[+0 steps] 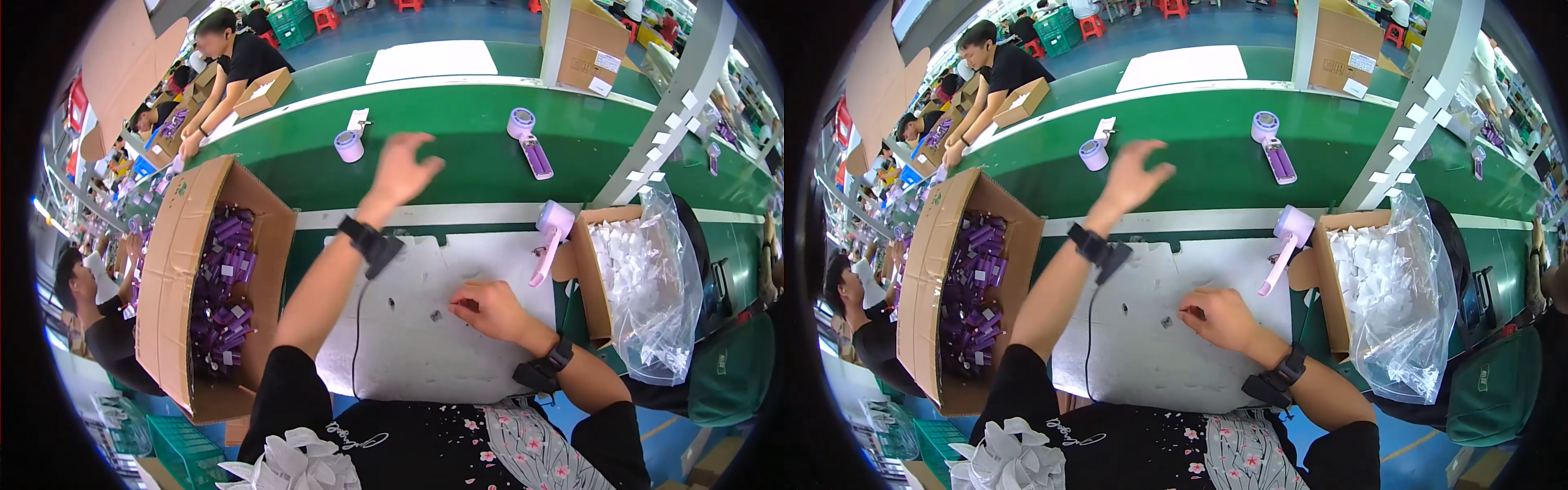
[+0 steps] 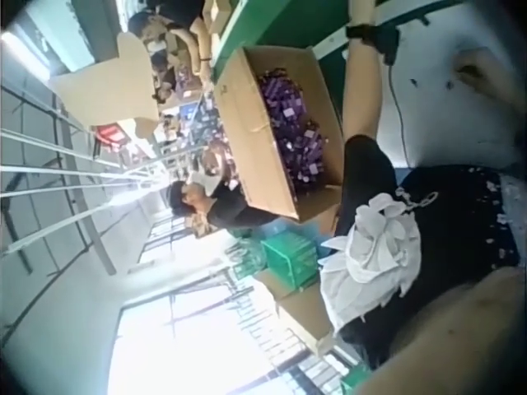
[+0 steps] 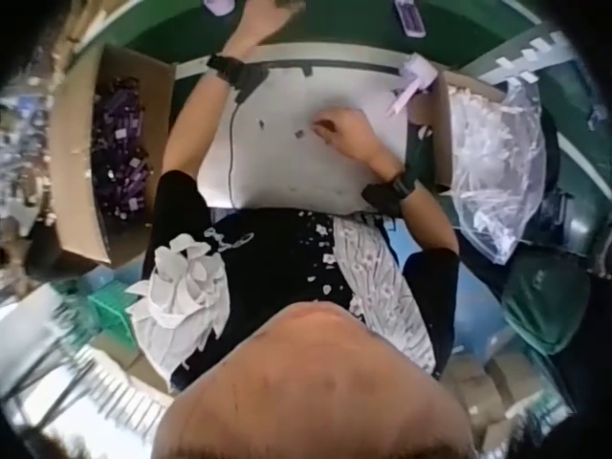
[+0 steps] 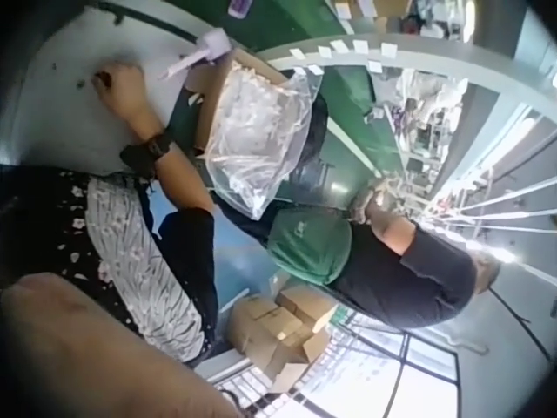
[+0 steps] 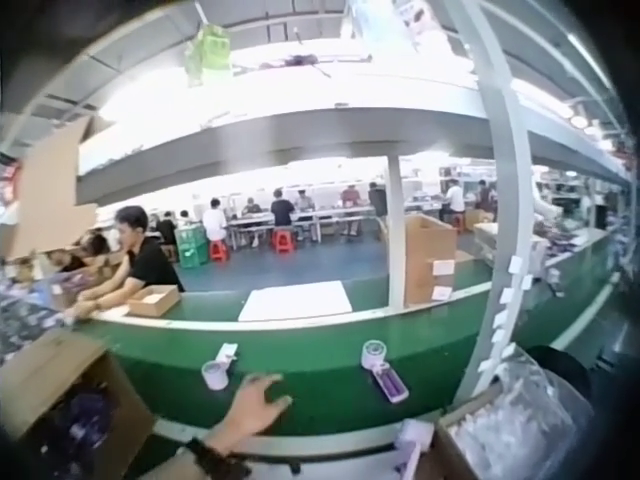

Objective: Assembling small handheld portable fans by inserting internal components and circuit boards into the housing.

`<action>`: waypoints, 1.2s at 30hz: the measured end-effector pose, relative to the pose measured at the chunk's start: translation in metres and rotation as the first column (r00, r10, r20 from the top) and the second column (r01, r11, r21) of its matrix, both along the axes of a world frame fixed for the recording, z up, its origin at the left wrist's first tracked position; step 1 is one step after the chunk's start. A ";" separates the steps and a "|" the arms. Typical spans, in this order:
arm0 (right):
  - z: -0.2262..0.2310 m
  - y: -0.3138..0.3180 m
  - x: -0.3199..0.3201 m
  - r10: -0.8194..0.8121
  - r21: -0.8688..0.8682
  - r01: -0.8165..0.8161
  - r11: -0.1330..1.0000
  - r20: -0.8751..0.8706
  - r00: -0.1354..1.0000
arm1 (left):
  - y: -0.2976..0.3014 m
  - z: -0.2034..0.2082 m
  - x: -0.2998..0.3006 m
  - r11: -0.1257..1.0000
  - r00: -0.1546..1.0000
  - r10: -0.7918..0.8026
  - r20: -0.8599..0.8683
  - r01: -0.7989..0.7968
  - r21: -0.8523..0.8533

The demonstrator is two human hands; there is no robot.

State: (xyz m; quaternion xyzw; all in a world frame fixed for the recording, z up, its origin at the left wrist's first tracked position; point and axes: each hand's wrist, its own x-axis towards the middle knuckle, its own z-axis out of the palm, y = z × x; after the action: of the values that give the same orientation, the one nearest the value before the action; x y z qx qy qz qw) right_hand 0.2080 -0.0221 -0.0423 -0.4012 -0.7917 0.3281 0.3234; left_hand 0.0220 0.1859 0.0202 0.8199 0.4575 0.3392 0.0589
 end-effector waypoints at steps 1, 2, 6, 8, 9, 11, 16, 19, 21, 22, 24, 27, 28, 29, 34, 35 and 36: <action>0.002 -0.002 -0.002 0.002 0.030 -0.001 1.000 -0.023 1.000 | 0.025 -0.011 -0.030 0.975 0.977 0.211 -0.017 -0.210 0.070; 0.001 -0.001 -0.001 -0.008 0.056 0.010 0.998 -0.039 0.999 | 0.045 -0.025 -0.052 0.916 0.908 0.396 -0.138 -0.379 0.135; 0.001 -0.003 -0.002 -0.004 0.075 0.009 0.997 -0.065 0.998 | 0.084 -0.049 -0.111 0.748 0.695 0.664 -0.276 -0.628 0.217; 0.000 -0.004 -0.003 -0.010 0.075 0.015 0.997 -0.065 0.998 | 0.089 -0.048 -0.124 0.848 0.834 0.508 -0.218 -0.528 -0.044; -0.001 -0.005 -0.003 -0.016 0.066 0.020 0.998 -0.067 0.998 | 0.090 -0.045 -0.123 0.876 0.889 0.424 -0.171 -0.451 -0.174; -0.001 -0.004 -0.003 -0.017 0.056 0.021 0.998 -0.066 0.998 | 0.091 -0.042 -0.117 0.870 0.884 0.434 -0.173 -0.461 -0.173; -0.001 -0.005 -0.002 -0.003 0.011 0.004 1.000 -0.075 0.997 | 0.072 -0.030 -0.114 0.883 0.891 0.428 -0.152 -0.448 -0.141; 0.000 -0.003 0.002 -0.014 -0.016 0.012 1.000 -0.084 0.996 | 0.044 -0.015 -0.105 0.920 0.953 0.304 -0.004 -0.295 -0.259; -0.006 -0.003 0.003 -0.108 -0.062 0.097 0.993 -0.205 0.973 | 0.013 -0.004 -0.097 0.889 0.946 0.130 0.298 0.022 -0.457; -0.007 -0.004 0.003 -0.150 -0.088 0.131 0.987 -0.262 0.953 | -0.005 0.001 -0.097 0.886 0.945 0.144 0.293 0.009 -0.464; -0.006 -0.004 0.005 -0.189 -0.196 0.136 0.971 -0.289 0.938 | -0.036 0.002 -0.095 0.848 0.935 0.014 0.354 0.177 -0.499; -0.003 -0.005 0.008 -0.234 -0.377 0.103 0.920 -0.321 0.918 | -0.067 -0.020 -0.096 0.881 0.945 -0.138 0.297 0.255 -0.399; -0.002 -0.005 0.010 -0.267 -0.403 0.110 0.908 -0.358 0.895 | -0.074 -0.021 -0.095 0.914 0.952 -0.248 0.177 0.291 -0.284; -0.001 -0.006 0.011 -0.301 -0.430 0.116 0.896 -0.393 0.869 | -0.078 -0.019 -0.096 0.923 0.959 -0.222 0.176 0.265 -0.280; 0.003 -0.006 0.010 -0.504 -0.569 0.146 0.809 -0.545 0.670 | -0.075 -0.019 -0.079 0.900 0.942 -0.270 0.200 0.321 -0.296; 0.001 -0.007 0.011 -0.502 -0.571 0.144 0.808 -0.540 0.676 | -0.077 -0.024 -0.071 0.898 0.933 -0.337 0.122 0.358 -0.254; -0.002 -0.007 0.012 -0.447 -0.529 0.149 0.836 -0.497 0.743 | -0.080 -0.027 -0.066 0.891 0.916 -0.400 0.041 0.399 -0.216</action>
State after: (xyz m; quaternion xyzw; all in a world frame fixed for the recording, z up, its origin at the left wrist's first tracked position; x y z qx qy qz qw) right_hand 0.2196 -0.0288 -0.0443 -0.4646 -0.4695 0.5564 0.5041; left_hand -0.0441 0.1056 -0.0071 0.8854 0.3142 0.2655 0.2164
